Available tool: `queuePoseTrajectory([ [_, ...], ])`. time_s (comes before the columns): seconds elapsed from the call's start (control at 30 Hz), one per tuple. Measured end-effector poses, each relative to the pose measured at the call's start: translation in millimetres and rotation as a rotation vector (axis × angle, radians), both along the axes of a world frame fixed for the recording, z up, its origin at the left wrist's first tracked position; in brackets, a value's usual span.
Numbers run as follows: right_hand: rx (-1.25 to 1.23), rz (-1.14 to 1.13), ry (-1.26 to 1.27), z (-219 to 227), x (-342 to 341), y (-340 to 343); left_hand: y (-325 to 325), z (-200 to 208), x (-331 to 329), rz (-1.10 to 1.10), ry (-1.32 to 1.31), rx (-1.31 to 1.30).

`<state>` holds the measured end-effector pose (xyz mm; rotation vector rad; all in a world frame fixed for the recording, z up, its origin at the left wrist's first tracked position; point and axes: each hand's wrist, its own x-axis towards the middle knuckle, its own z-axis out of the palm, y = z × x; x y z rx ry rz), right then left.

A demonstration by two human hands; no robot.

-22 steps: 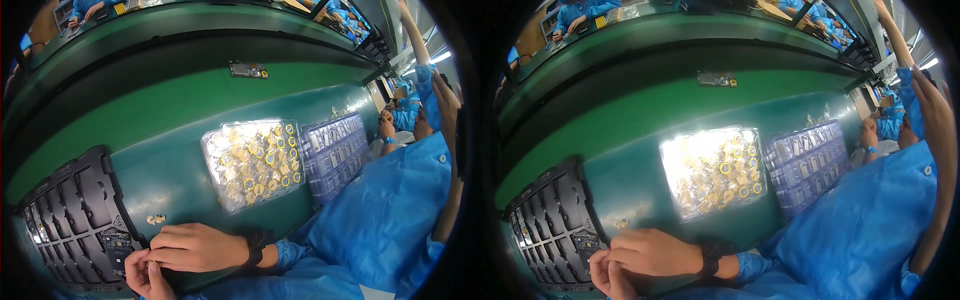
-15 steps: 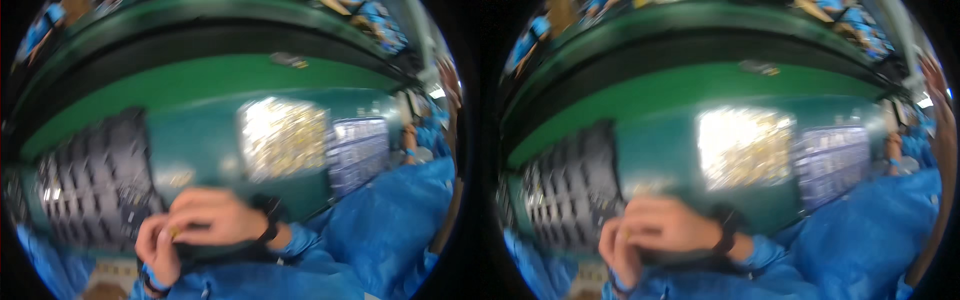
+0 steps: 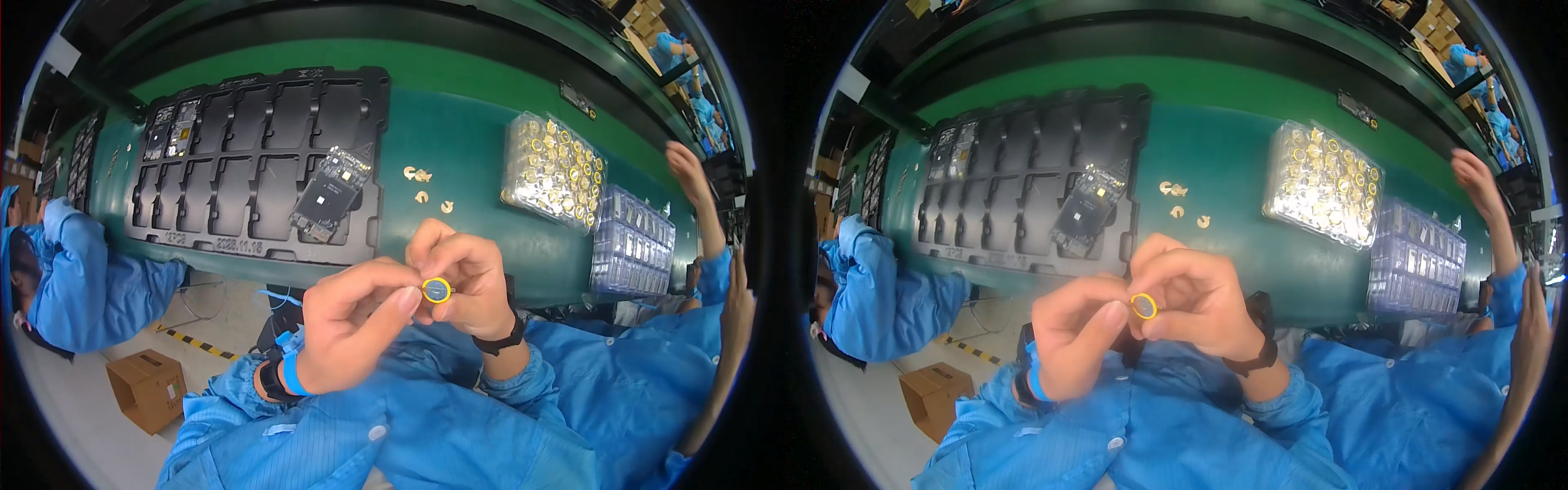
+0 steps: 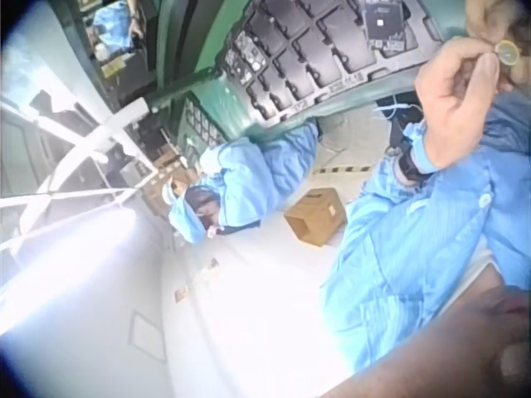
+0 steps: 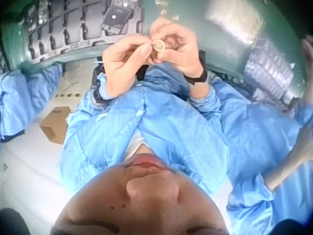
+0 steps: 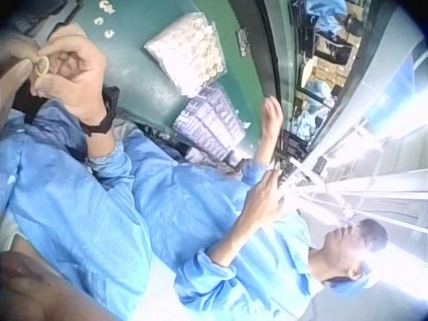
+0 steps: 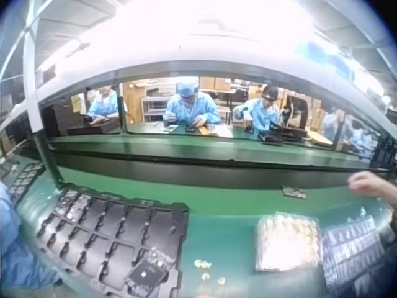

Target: Manually attaching magnetic rings and components to electronic circuit boards on an assembly line.

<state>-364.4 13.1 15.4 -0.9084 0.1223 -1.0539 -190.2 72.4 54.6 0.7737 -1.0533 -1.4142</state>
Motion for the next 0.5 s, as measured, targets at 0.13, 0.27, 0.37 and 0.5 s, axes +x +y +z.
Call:
queuePoseTrajectory([
  [0.13,-0.015,0.024,0.053,4.6,5.0,15.2,16.6,5.8,8.0,0.004,-0.008,0.013],
  [0.27,-0.061,-0.021,0.139,8.3,12.8,24.2,27.9,1.8,16.1,0.054,-0.049,0.032],
  [0.37,-0.275,-0.187,0.351,9.5,15.0,21.8,31.0,-6.4,19.2,0.116,-0.03,0.116],
  [0.5,-0.329,-0.255,0.647,18.4,16.2,30.1,35.5,-18.6,25.6,0.26,-0.252,-0.028],
])
